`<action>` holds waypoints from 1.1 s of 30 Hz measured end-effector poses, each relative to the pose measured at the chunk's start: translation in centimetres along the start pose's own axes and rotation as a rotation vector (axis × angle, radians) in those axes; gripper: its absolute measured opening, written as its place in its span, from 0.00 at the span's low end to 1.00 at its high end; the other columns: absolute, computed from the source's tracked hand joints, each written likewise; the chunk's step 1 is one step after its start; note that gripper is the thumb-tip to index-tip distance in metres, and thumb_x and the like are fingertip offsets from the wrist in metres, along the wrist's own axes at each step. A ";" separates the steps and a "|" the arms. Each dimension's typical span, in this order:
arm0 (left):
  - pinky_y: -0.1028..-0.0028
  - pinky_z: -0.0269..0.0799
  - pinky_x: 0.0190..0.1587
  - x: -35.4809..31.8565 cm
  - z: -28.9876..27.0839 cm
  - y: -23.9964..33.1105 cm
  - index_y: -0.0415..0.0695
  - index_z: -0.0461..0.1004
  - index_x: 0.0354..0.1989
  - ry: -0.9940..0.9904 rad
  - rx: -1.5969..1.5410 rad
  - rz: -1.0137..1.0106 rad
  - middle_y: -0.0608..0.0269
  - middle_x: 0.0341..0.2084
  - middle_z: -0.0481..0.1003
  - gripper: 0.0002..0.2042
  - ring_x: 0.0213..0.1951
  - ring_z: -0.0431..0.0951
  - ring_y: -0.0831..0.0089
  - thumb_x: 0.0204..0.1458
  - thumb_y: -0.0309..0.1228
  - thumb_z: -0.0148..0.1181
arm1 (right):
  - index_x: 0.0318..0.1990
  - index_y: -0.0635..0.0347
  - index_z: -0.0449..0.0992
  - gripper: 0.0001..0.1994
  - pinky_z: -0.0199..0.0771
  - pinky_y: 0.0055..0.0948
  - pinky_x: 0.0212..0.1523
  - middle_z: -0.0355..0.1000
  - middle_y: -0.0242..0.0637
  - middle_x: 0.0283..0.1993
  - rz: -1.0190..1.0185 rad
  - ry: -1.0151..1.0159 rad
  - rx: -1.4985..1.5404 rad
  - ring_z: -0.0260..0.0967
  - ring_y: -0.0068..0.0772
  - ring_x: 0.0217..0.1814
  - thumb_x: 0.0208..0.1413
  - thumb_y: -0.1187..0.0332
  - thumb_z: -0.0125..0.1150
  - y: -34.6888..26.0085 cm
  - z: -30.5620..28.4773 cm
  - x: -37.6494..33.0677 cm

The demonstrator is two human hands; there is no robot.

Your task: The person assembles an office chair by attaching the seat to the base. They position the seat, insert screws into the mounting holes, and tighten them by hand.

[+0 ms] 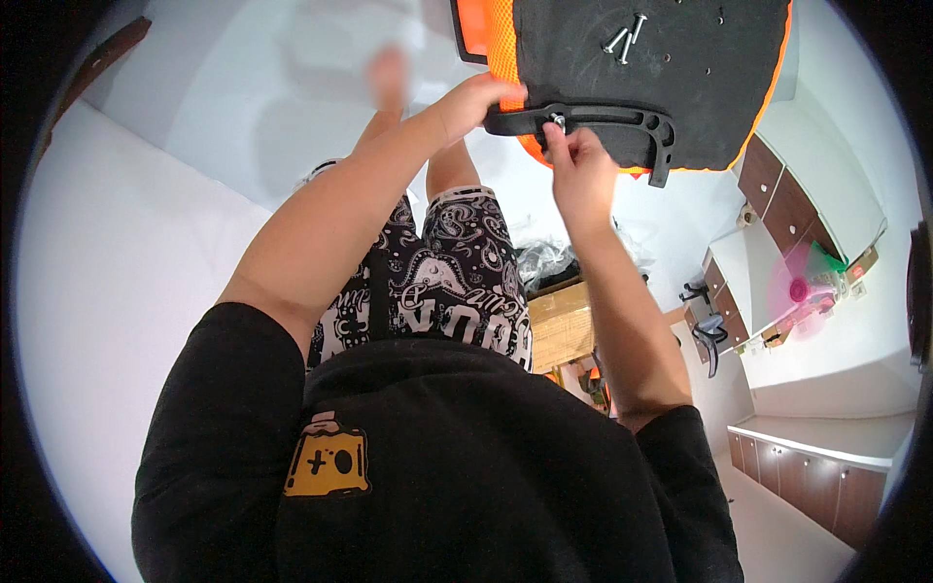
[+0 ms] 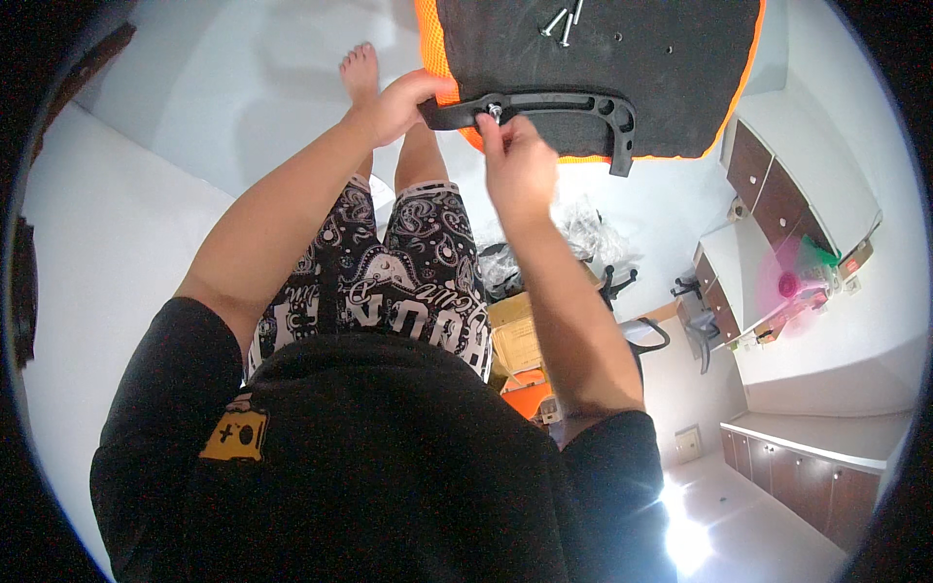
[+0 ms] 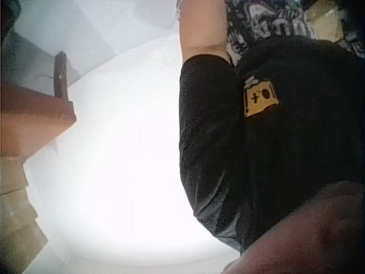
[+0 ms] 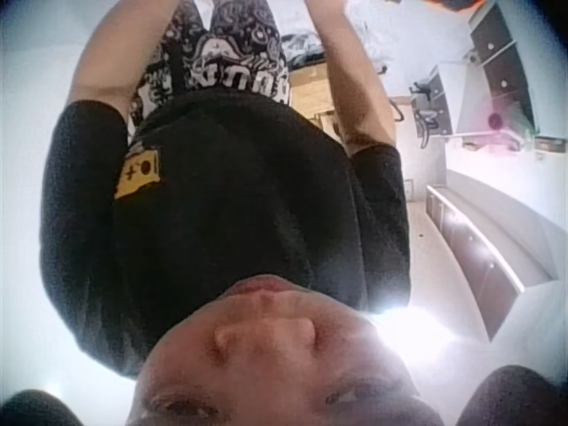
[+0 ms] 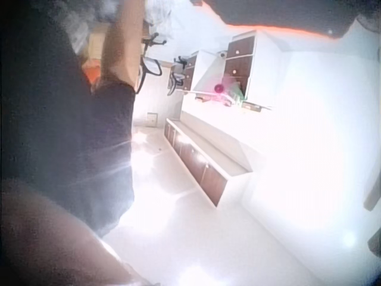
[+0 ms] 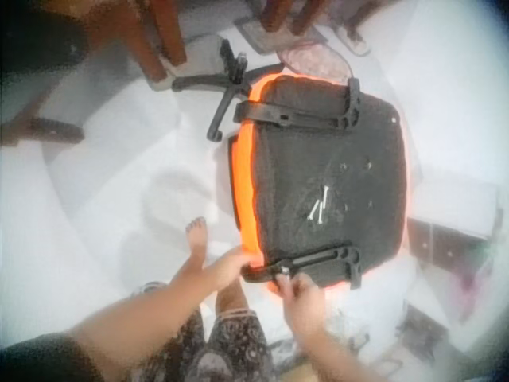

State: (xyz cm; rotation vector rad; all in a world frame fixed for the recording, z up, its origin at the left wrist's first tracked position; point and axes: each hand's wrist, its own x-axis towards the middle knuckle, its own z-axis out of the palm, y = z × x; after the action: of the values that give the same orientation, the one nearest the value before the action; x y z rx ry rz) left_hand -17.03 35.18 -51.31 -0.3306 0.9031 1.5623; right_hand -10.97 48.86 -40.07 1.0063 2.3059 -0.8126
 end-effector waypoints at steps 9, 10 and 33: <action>0.60 0.45 0.62 -1.4 1.2 2.2 0.42 0.49 0.63 0.002 -0.219 -0.012 0.60 0.61 0.54 0.44 0.62 0.52 0.67 0.48 0.68 0.24 | 0.29 0.58 0.70 0.09 0.64 0.21 0.23 0.72 0.31 0.28 0.603 -0.058 1.060 0.66 0.19 0.24 0.53 0.63 0.59 -4.5 0.7 -1.4; 0.59 0.45 0.62 -1.2 1.0 1.8 0.42 0.49 0.63 0.004 -0.209 -0.013 0.60 0.61 0.54 0.45 0.62 0.52 0.67 0.47 0.69 0.23 | 0.29 0.57 0.70 0.08 0.65 0.23 0.24 0.72 0.31 0.28 0.476 -0.055 0.899 0.67 0.19 0.25 0.52 0.64 0.60 -4.0 0.9 -1.7; 0.51 0.49 0.59 -1.5 1.5 1.8 0.45 0.49 0.63 -0.014 -0.201 -0.045 0.59 0.60 0.55 0.51 0.62 0.53 0.64 0.39 0.75 0.17 | 0.34 0.57 0.77 0.07 0.71 0.34 0.32 0.71 0.40 0.31 -0.374 0.177 -0.224 0.71 0.41 0.32 0.49 0.66 0.59 1.7 0.4 -3.4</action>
State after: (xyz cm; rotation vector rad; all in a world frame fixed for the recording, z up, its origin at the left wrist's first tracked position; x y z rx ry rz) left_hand -18.01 35.21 -48.69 -0.4786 0.7243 1.6153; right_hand -7.49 47.86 -38.71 0.5761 2.7132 -0.6011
